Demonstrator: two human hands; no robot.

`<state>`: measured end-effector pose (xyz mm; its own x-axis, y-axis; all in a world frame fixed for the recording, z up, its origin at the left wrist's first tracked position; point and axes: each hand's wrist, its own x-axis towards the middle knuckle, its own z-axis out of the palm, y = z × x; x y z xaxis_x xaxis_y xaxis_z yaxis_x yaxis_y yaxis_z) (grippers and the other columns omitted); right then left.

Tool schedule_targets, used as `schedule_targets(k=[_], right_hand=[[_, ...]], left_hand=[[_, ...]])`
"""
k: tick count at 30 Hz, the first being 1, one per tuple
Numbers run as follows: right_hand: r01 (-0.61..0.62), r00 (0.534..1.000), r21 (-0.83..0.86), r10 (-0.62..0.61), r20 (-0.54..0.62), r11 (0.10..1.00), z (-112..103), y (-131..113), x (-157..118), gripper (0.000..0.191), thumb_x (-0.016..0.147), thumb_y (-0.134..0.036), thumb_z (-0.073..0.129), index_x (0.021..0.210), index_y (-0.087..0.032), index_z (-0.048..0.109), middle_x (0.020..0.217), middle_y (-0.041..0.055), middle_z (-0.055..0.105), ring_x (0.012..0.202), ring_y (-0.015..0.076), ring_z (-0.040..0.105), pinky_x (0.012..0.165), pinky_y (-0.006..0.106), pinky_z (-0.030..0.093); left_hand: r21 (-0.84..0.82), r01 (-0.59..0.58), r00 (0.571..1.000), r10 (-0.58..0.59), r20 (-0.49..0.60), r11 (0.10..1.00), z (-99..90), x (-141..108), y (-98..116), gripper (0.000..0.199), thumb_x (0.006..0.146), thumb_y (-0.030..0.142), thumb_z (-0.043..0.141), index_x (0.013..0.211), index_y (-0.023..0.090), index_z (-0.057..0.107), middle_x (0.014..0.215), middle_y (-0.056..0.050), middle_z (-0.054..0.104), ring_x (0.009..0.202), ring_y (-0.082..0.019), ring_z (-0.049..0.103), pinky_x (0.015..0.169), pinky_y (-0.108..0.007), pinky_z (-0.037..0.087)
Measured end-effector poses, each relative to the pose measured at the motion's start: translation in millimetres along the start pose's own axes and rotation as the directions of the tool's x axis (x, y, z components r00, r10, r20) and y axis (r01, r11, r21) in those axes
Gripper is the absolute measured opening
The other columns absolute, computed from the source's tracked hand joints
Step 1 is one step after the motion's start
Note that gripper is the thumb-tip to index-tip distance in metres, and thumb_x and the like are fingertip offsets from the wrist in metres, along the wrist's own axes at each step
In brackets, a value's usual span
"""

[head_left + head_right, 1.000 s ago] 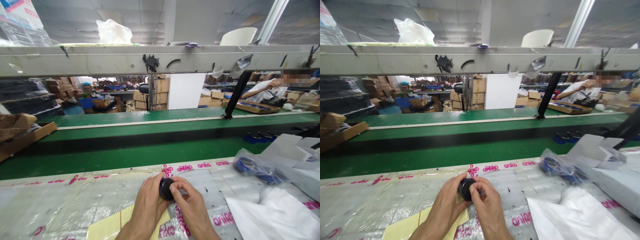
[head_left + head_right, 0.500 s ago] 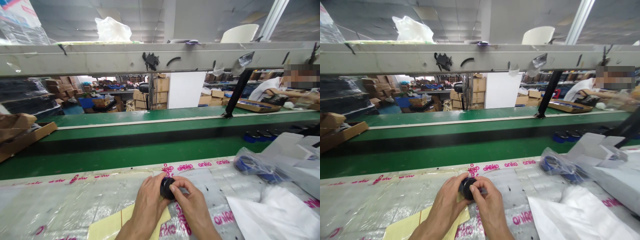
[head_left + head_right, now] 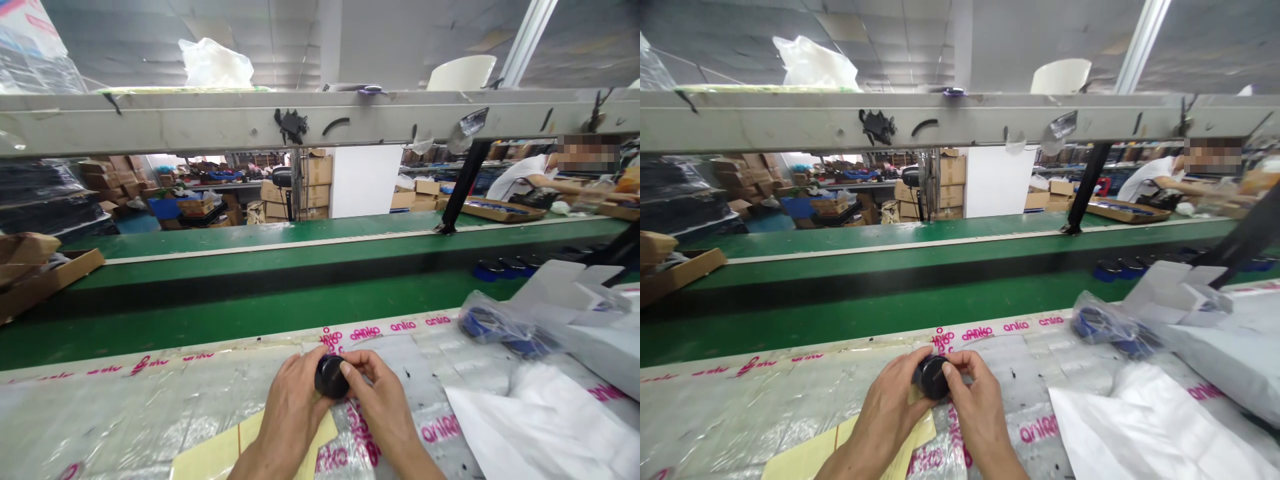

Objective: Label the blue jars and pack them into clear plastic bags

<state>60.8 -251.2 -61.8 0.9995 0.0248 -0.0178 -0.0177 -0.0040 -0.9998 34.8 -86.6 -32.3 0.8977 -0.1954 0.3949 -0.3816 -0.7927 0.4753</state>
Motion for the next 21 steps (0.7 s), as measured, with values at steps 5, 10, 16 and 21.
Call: schedule_targets(k=[5,10,16,21], right_hand=[[-0.020,1.000,0.047,0.019,0.024,0.999,2,-2,2,0.047,0.086,-0.063,0.060,0.103,-0.019,0.061,0.100,0.0092,0.070,0.092,0.0267,0.065,0.071,0.034,0.056],[0.005,1.000,-0.009,-0.005,0.027,1.000,4,-8,0,0.047,0.081,-0.058,0.070,0.105,-0.018,0.065,0.101,0.0087,0.071,0.097,0.0266,0.065,0.086,0.036,0.052],[0.016,0.999,-0.022,-0.015,0.052,1.000,1,-10,-2,0.050,0.089,-0.066,0.055,0.101,-0.019,0.067,0.096,0.0079,0.071,0.088,0.0258,0.064,0.073,0.034,0.052],[0.012,0.999,-0.050,-0.009,0.050,0.999,7,-6,-3,0.054,0.082,-0.055,0.066,0.119,-0.016,0.061,0.115,0.0122,0.069,0.106,0.0294,0.064,0.093,0.042,0.051]], left_hand=[[0.005,0.013,1.000,-0.013,0.006,1.000,1.8,-1,-7,0.082,0.073,0.003,0.086,0.135,0.030,0.041,0.127,-0.003,0.066,0.112,-0.028,0.066,0.102,-0.052,0.054],[-0.011,0.022,0.999,-0.021,0.040,1.000,-0.1,-1,-6,0.074,0.077,0.002,0.081,0.136,0.028,0.044,0.125,-0.003,0.067,0.112,-0.027,0.066,0.106,-0.053,0.052],[-0.022,0.035,0.996,-0.033,0.085,0.999,-2.8,1,-3,0.077,0.077,0.001,0.081,0.139,0.027,0.042,0.127,-0.005,0.066,0.115,-0.026,0.065,0.111,-0.055,0.046],[-0.021,0.092,0.990,-0.090,0.105,0.996,-3.2,0,-2,0.075,0.078,0.001,0.081,0.138,0.026,0.043,0.123,-0.005,0.068,0.115,-0.027,0.064,0.109,-0.055,0.047]])
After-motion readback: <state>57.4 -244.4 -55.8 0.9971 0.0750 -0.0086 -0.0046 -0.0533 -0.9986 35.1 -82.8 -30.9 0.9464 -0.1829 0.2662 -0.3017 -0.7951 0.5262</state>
